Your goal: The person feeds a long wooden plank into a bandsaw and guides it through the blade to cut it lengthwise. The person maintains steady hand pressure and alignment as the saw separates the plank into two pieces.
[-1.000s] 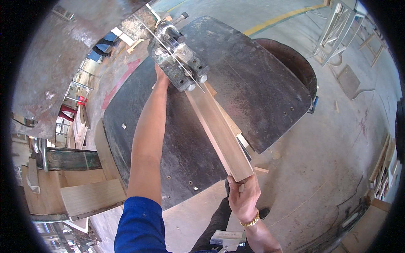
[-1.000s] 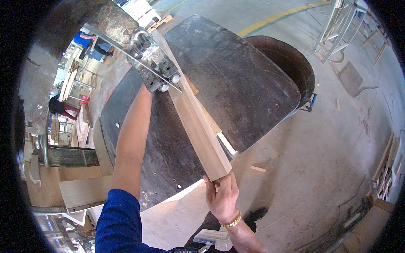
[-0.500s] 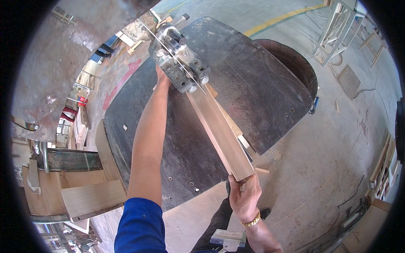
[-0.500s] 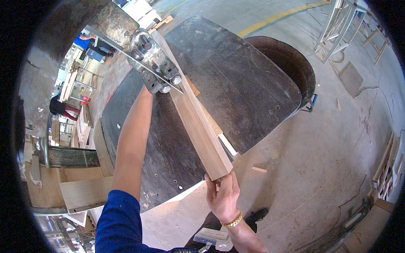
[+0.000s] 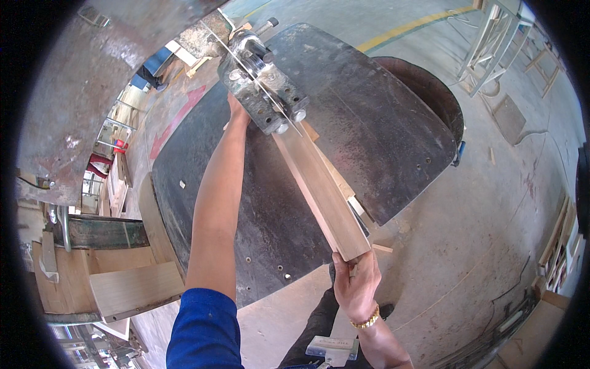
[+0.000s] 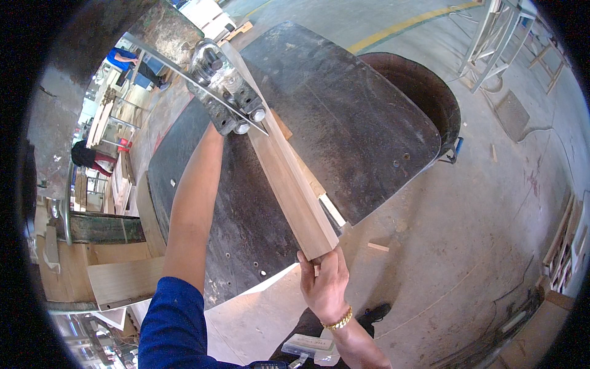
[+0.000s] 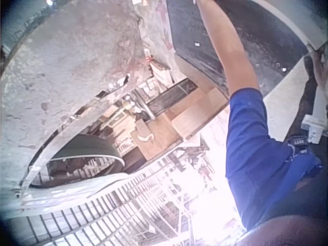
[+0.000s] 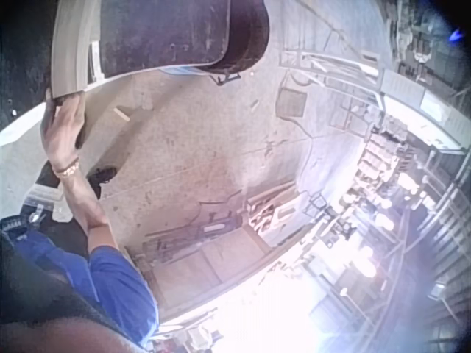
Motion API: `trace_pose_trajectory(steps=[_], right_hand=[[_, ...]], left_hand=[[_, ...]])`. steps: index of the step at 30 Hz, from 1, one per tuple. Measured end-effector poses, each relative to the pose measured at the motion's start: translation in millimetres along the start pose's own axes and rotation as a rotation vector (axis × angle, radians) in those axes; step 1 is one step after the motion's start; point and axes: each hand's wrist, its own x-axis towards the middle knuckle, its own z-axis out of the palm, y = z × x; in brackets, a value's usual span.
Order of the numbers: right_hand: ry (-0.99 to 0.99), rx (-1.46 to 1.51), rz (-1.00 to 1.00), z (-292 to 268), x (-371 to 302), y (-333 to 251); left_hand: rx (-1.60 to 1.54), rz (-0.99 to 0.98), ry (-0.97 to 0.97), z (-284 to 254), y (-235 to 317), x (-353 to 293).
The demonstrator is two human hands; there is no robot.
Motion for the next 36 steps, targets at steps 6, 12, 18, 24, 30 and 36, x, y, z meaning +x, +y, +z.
trace_pose_trajectory(steps=[6,12,18,24,30,36], right_hand=[[-0.008,0.044,0.009,3,-2,-2],[-0.008,-0.047,-0.022,1,5,7],[-0.058,-0.001,-0.066,1,4,0],[-0.042,0.002,-0.052,3,6,-1],[0.003,0.033,0.001,7,6,1],[-0.011,0.037,0.008,7,8,-4]], left_hand=[[-0.202,-0.086,-0.003,-2,-38,23],[-0.207,-0.147,-0.018,26,-28,3],[-0.052,-0.009,-0.010,-2,-7,3],[-0.246,-0.070,0.005,-3,-7,5],[-0.120,-0.103,-0.025,0,-11,5],[-0.392,-0.192,0.015,-3,-12,9]])
